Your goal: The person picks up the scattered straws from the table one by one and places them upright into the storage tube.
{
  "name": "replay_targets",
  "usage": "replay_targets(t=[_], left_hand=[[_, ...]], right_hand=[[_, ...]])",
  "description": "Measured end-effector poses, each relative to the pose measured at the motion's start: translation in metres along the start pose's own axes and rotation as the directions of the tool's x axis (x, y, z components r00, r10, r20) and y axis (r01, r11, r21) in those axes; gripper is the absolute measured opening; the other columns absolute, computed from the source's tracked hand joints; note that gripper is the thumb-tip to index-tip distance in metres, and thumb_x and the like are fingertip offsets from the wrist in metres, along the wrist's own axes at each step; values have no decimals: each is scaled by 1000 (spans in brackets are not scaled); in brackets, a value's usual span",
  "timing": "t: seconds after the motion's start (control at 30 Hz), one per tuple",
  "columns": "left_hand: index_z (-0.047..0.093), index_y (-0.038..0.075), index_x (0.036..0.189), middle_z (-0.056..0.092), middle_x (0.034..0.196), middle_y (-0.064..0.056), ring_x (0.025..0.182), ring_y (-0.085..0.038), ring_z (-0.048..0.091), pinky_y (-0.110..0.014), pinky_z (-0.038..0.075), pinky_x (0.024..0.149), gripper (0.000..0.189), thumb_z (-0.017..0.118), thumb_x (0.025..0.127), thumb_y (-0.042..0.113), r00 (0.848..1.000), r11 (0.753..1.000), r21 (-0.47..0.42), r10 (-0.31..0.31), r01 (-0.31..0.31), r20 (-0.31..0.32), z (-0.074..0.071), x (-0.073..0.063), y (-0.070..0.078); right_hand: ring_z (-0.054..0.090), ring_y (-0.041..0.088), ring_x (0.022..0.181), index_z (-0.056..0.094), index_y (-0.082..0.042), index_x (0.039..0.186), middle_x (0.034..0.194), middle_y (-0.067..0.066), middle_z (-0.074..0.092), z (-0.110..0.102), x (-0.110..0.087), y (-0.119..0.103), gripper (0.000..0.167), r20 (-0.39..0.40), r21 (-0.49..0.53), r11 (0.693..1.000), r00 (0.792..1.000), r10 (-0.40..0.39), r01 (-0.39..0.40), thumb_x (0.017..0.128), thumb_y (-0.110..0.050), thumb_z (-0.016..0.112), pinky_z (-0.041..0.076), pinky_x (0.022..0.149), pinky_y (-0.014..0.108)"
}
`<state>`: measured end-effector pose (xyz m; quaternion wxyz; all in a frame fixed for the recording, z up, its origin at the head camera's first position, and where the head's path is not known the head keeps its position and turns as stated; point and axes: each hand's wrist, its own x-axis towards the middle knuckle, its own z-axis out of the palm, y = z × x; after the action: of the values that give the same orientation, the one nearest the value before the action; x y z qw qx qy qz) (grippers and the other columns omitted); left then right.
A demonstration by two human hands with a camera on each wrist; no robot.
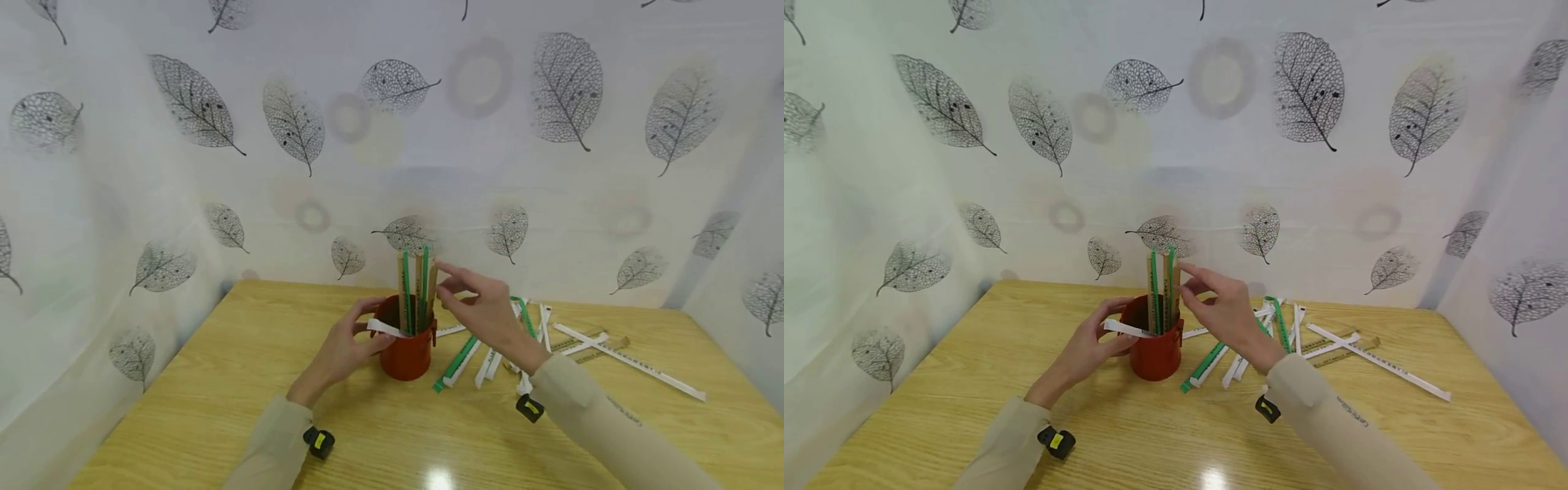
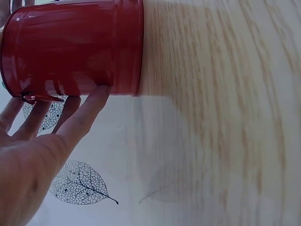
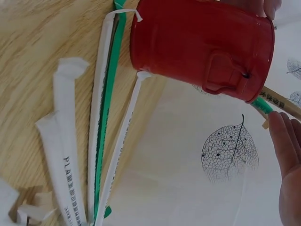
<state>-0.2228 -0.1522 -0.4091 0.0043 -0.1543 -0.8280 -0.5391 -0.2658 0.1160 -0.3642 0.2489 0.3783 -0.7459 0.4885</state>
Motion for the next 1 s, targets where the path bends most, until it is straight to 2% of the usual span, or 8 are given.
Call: replay_targets(t=[0.17, 0.27, 0.33, 0.43, 0.57, 0.67, 0.8, 1.0], left_hand=[[47, 34, 148, 50, 152, -3, 127, -36, 62, -46, 58, 99, 60, 74, 95, 34, 1000, 1000, -11, 10, -10, 0, 0, 0, 0], [46, 33, 149, 50, 152, -4, 127, -36, 62, -46, 58, 99, 61, 75, 94, 33, 1000, 1000, -17, 9, -9, 1, 0, 0, -1], [46, 32, 149, 49, 153, -4, 127, -36, 61, -46, 58, 99, 61, 75, 94, 33, 1000, 1000, -15, 6, -6, 1, 0, 1, -1], [46, 31, 149, 49, 153, -6, 127, -36, 61, -48, 57, 101, 62, 74, 95, 32, 1000, 1000, -8, 10, -10, -1, 0, 1, -1], [47, 34, 148, 51, 152, -3, 127, -35, 61, -49, 56, 101, 61, 75, 94, 33, 1000, 1000, 1, -4, 4, -9, -1, 0, -1], [47, 36, 147, 51, 151, -1, 127, -34, 61, -48, 56, 101, 60, 75, 94, 35, 1000, 1000, 2, -15, 15, -8, -2, 0, 0], [47, 35, 147, 50, 152, -3, 128, -35, 61, -48, 56, 101, 60, 75, 94, 35, 1000, 1000, -6, -10, 10, -1, -2, -1, 0], [47, 34, 147, 50, 151, -3, 128, -35, 61, -46, 58, 100, 59, 75, 94, 34, 1000, 1000, -23, -12, 12, 7, 0, 0, 0]], right_hand=[[75, 8, 76, 61, -3, 140, 91, 15, 78, -15, -6, 5, 52, -14, 3, 1000, 1000, -15, 15, 91, 12, 65, 62, 64, 22], [74, 5, 78, 67, -4, 132, 91, 11, 78, -33, -12, 6, 42, 52, -62, 998, 998, 19, -16, 93, 10, 65, 62, 64, 22], [73, 4, 78, 72, -6, 124, 92, 7, 79, -46, -18, 7, 33, 124, -159, 986, 990, 71, -51, 94, 6, 66, 61, 64, 22], [70, 4, 77, 75, -10, 117, 92, 1, 78, -65, -30, 12, 25, 227, -331, 940, 959, 168, -87, 95, -1, 67, 58, 62, 20], [68, 10, 75, 75, -7, 115, 89, 2, 76, -80, -44, 22, 22, 298, -463, 876, 908, 295, -133, 95, -2, 66, 51, 57, 22], [68, 13, 73, 73, -2, 116, 87, 5, 75, -86, -52, 30, 23, 304, -517, 835, 871, 385, -189, 94, -3, 67, 52, 57, 24], [68, 15, 72, 71, 2, 118, 86, 8, 73, -86, -59, 41, 27, 285, -566, 790, 843, 456, -236, 92, -6, 69, 56, 60, 30], [64, 14, 68, 67, 4, 122, 86, 10, 73, -83, -65, 57, 33, 289, -610, 742, 795, 533, -276, 93, -10, 70, 54, 59, 35]])
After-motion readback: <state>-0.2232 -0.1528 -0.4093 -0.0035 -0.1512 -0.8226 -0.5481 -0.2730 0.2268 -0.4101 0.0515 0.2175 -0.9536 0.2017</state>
